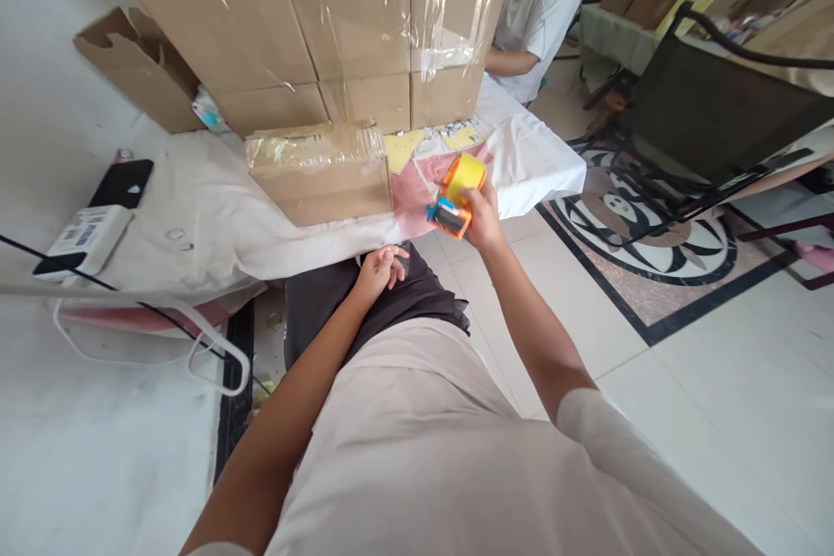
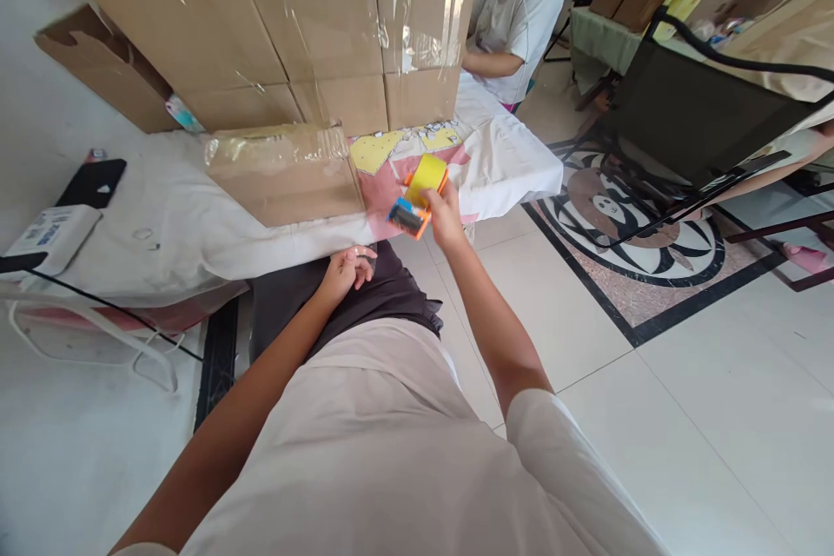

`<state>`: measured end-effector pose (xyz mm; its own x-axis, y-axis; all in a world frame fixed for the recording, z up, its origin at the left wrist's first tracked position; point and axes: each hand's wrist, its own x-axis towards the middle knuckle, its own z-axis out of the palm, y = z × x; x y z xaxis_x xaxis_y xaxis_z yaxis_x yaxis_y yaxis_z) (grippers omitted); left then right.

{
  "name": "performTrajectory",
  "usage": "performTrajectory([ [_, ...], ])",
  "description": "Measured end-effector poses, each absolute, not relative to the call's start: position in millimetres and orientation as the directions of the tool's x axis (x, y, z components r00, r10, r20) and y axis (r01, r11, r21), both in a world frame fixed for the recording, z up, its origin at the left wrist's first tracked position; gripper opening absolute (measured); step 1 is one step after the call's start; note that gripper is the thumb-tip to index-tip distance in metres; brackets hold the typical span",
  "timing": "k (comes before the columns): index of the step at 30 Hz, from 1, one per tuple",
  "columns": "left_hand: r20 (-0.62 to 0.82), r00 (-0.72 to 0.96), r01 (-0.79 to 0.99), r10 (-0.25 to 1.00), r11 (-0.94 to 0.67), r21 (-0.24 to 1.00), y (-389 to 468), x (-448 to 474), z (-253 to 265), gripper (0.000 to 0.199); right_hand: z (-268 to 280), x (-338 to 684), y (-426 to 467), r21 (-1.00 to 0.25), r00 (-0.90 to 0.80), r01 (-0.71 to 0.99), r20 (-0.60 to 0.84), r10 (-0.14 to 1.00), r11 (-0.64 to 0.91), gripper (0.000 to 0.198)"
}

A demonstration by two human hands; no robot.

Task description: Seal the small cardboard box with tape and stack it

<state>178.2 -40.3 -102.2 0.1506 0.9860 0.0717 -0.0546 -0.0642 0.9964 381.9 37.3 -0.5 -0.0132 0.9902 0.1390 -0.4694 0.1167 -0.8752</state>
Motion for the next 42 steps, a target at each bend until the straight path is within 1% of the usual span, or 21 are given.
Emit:
performTrajectory([
  [2,0.07,0.15,-0.046,0.986,-0.063,0.997,-40,178,-99,0.083,8,385,99,-0.907,-0.003,-0.36,0.236,0.972,0.219,0.024],
  [3,0.067,0.148,-0.04,0.987,-0.062,0.997,-41,178,-98,0.082,11,385,126,-0.931,0.018,-0.277,0.241,0.97,0.237,0.025],
  [6,0.053,0.137,-0.015,0.989,-0.051,0.999,-42,177,-93,0.081,13,382,173,-0.986,0.1,-0.045,0.153,0.983,0.158,0.022],
  [8,0.039,0.128,0.007,0.991,-0.04,0.999,-42,177,-91,0.074,5,376,169,-0.987,0.149,-0.015,0.157,0.976,0.161,0.022],
  [9,0.033,0.122,0.019,0.992,-0.036,0.999,-42,176,-90,0.068,-4,372,155,-0.979,0.185,-0.024,0.195,0.963,0.203,0.024],
  [11,0.024,0.112,0.036,0.993,-0.029,0.999,-42,176,-89,0.055,-28,361,112,-0.952,0.29,-0.018,0.289,0.912,0.307,0.031],
  [12,0.021,0.11,0.041,0.994,-0.026,0.999,-42,176,-89,0.05,-44,355,86,-0.918,0.357,0.008,0.373,0.856,0.397,0.035],
  [13,0.017,0.112,0.044,0.994,-0.022,0.999,-41,176,-90,0.046,-59,347,60,-0.893,0.37,0.043,0.43,0.823,0.447,0.038],
  [15,0.008,0.115,0.046,0.993,-0.013,0.999,-41,176,-93,0.042,-87,332,14,-0.906,0.267,0.068,0.419,0.868,0.417,0.035],
  [16,0.002,0.117,0.048,0.993,-0.007,0.999,-41,175,-95,0.041,-97,325,-3,-0.92,0.06,0.067,0.391,0.918,0.387,0.034],
  [17,-0.005,0.119,0.051,0.993,-0.001,0.999,-42,175,-97,0.041,-103,319,-15,-0.931,-0.087,0.069,0.352,0.932,0.358,0.033],
  [18,-0.011,0.123,0.057,0.992,0.004,0.998,-42,174,-100,0.041,-107,314,-22,-0.938,-0.193,0.073,0.321,0.927,0.34,0.031],
  [19,-0.018,0.127,0.065,0.992,0.01,0.998,-42,173,-101,0.042,-107,310,-25,-0.938,-0.244,0.076,0.312,0.918,0.339,0.029],
  [24,-0.023,0.089,0.124,0.996,0.011,0.992,-37,168,-105,0.038,-99,305,-18,-0.881,-0.089,0.095,0.457,0.885,0.464,0.025],
  [28,-0.008,0.039,0.15,0.999,0.002,0.989,-33,171,-106,0.031,-101,309,-20,-0.862,-0.03,0.11,0.494,0.869,0.494,0.026],
  [31,-0.062,0.051,0.158,0.997,0.053,0.986,-34,171,-107,0.046,-103,313,-21,-0.877,-0.004,0.109,0.47,0.882,0.468,0.027],
  [33,-0.114,0.048,0.165,0.992,0.104,0.981,-34,168,-106,0.06,-104,316,-19,-0.909,0.014,0.09,0.411,0.912,0.408,0.028],
  [34,-0.134,0.048,0.169,0.99,0.125,0.978,-35,166,-105,0.062,-105,317,-16,-0.925,0.022,0.075,0.375,0.927,0.372,0.03],
  [35,-0.148,0.055,0.175,0.987,0.137,0.975,-35,164,-105,0.058,-106,318,-14,-0.94,0.029,0.059,0.339,0.94,0.337,0.032],
  [39,-0.166,0.145,0.221,0.976,0.131,0.966,-36,162,-104,0.028,-117,318,-1,-0.975,0.0,-0.02,0.221,0.975,0.221,0.041],
  [42,-0.184,0.222,0.273,0.957,0.12,0.954,-37,165,-106,0.024,-125,317,5,-0.986,-0.001,-0.09,0.144,0.99,0.143,0.045],
])
